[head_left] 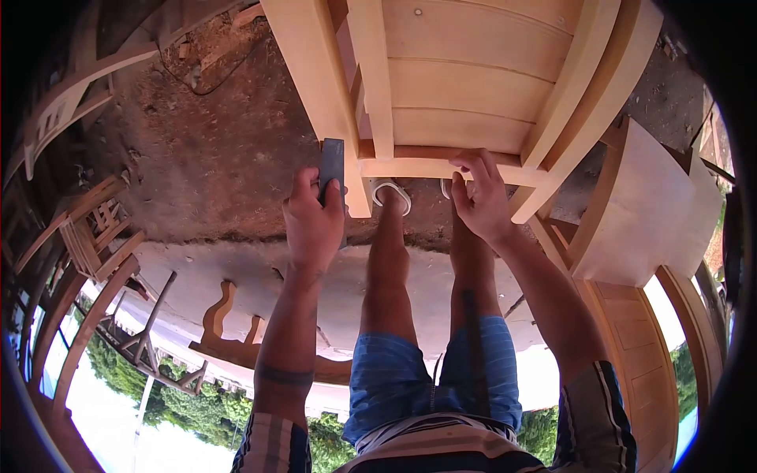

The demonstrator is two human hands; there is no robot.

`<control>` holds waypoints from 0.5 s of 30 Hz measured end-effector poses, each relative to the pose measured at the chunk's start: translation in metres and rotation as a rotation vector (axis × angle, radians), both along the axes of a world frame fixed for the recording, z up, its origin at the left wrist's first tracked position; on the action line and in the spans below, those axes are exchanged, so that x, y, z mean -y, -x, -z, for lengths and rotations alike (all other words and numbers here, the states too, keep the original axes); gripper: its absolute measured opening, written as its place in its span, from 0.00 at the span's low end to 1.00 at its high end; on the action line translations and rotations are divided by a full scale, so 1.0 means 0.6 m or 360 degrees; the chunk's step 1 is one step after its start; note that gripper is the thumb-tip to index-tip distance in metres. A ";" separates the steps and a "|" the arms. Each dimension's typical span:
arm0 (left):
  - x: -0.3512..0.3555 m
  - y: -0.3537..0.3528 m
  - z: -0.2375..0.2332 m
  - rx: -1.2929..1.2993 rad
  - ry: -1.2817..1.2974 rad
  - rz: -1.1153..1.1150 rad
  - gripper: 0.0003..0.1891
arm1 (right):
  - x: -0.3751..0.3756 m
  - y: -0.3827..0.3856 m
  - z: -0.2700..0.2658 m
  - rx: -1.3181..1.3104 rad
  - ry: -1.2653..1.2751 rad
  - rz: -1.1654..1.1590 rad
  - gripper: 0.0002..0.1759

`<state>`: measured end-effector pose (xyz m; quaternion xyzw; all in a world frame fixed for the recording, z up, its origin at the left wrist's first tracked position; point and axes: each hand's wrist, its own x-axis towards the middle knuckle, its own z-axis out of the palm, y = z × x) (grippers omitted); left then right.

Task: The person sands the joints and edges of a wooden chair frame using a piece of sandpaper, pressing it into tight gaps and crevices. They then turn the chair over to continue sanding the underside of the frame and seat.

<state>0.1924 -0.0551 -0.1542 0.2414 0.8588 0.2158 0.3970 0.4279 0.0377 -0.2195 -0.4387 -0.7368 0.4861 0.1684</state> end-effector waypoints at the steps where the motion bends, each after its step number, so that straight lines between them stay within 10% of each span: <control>1: -0.010 -0.001 -0.004 0.0059 0.0023 -0.0050 0.08 | 0.024 0.005 -0.002 -0.0031 0.0122 0.0010 0.20; 7: -0.031 -0.026 -0.016 0.0146 0.0091 -0.0170 0.08 | 0.135 0.051 -0.037 -0.0330 0.0594 0.0084 0.23; 15: -0.060 -0.046 0.004 -0.0502 0.0434 0.0539 0.09 | 0.135 0.058 -0.027 -0.0305 0.0651 0.0196 0.22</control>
